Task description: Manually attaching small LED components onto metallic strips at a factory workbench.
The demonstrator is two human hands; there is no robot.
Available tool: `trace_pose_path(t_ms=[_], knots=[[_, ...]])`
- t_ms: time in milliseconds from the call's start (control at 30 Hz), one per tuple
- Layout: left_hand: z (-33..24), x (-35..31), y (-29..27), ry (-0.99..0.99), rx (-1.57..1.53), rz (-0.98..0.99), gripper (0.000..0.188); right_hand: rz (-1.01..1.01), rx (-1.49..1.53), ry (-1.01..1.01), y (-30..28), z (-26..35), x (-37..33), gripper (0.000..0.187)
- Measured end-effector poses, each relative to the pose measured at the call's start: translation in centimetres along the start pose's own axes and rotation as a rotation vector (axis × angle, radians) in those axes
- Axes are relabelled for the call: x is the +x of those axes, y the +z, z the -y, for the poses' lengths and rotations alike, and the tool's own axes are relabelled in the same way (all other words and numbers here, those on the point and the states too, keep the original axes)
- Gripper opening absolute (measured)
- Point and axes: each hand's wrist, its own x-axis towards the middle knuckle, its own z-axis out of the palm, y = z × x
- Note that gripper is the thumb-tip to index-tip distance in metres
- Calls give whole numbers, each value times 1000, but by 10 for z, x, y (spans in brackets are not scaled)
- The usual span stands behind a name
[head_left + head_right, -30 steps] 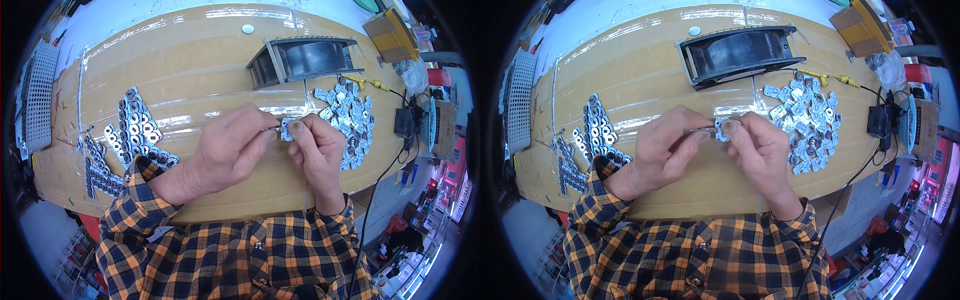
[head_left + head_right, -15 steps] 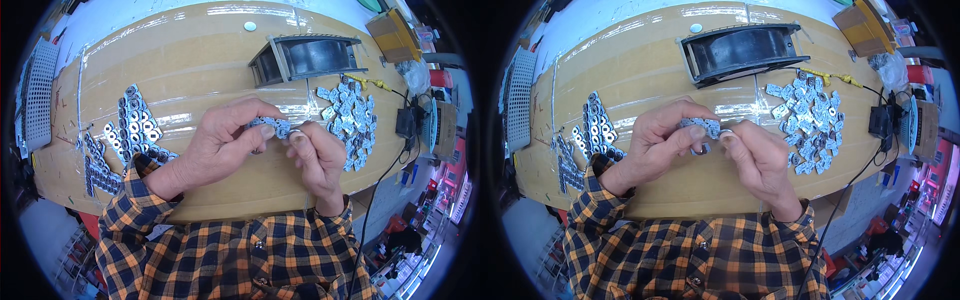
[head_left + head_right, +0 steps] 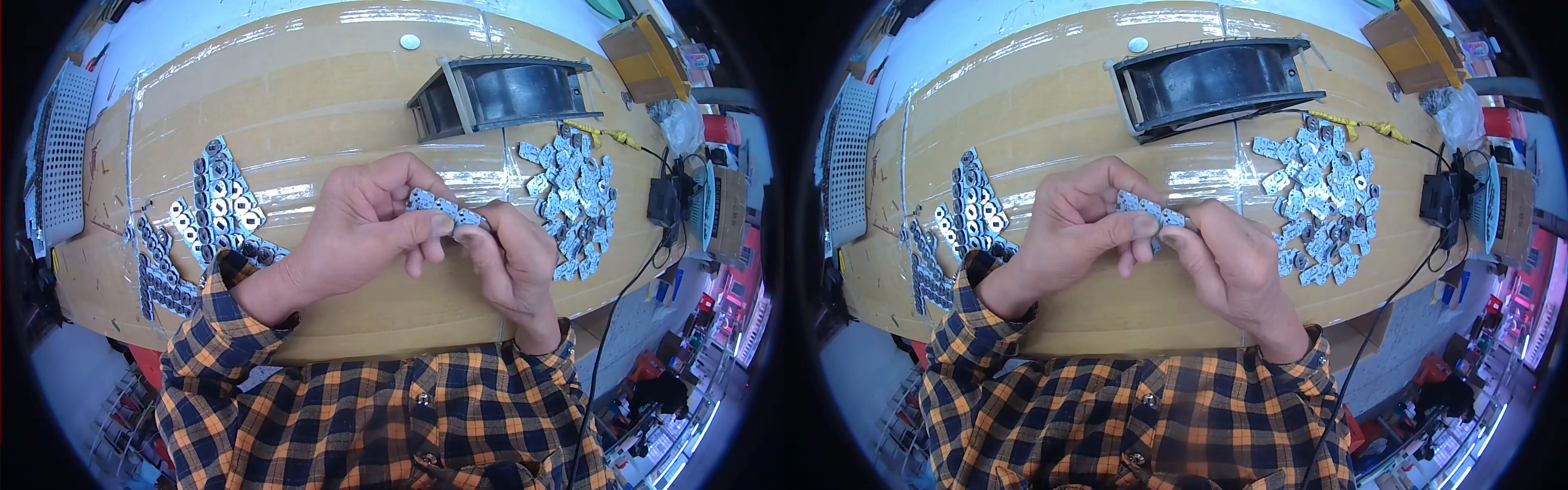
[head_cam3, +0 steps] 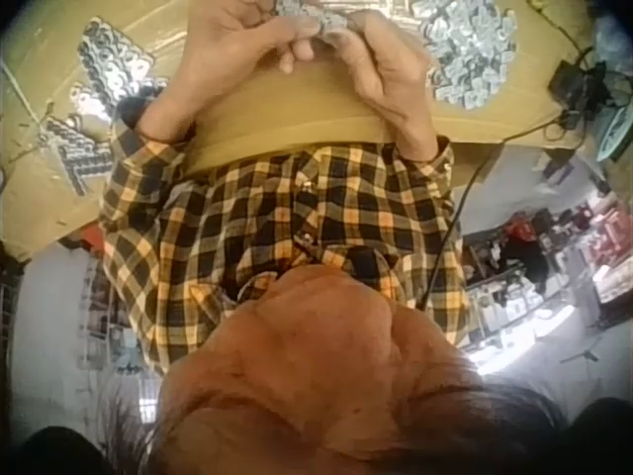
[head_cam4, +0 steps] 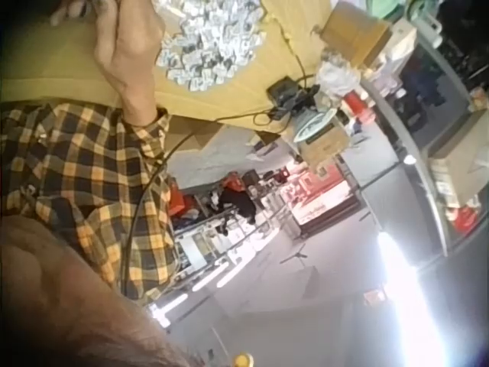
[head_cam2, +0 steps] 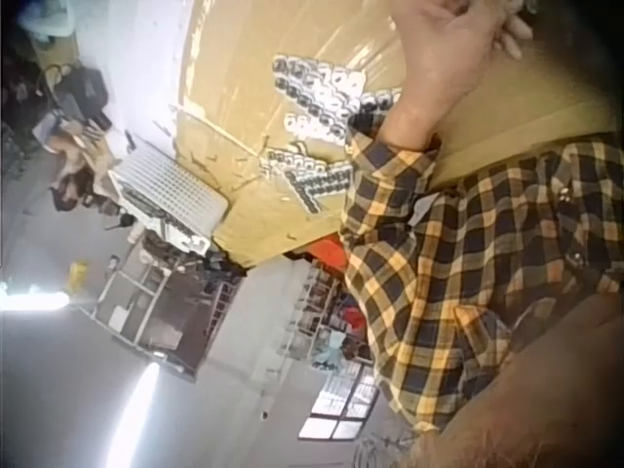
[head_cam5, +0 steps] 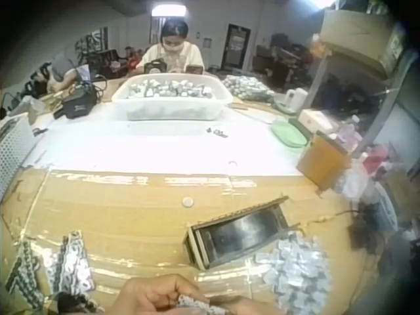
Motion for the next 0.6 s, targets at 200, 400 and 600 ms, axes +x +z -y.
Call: trace_pose_path(t_ms=[200, 400, 600], knots=[[-1, 1, 0, -184, -411, 67, 12, 162, 933, 623, -11, 0, 1, 25], [6, 2, 2, -35, -204, 39, 13, 67, 1016, 642, -6, 1, 2, 27], [9, -4, 14, 208, 70, -93, 14, 52, 770, 555, 0, 0, 0, 27]])
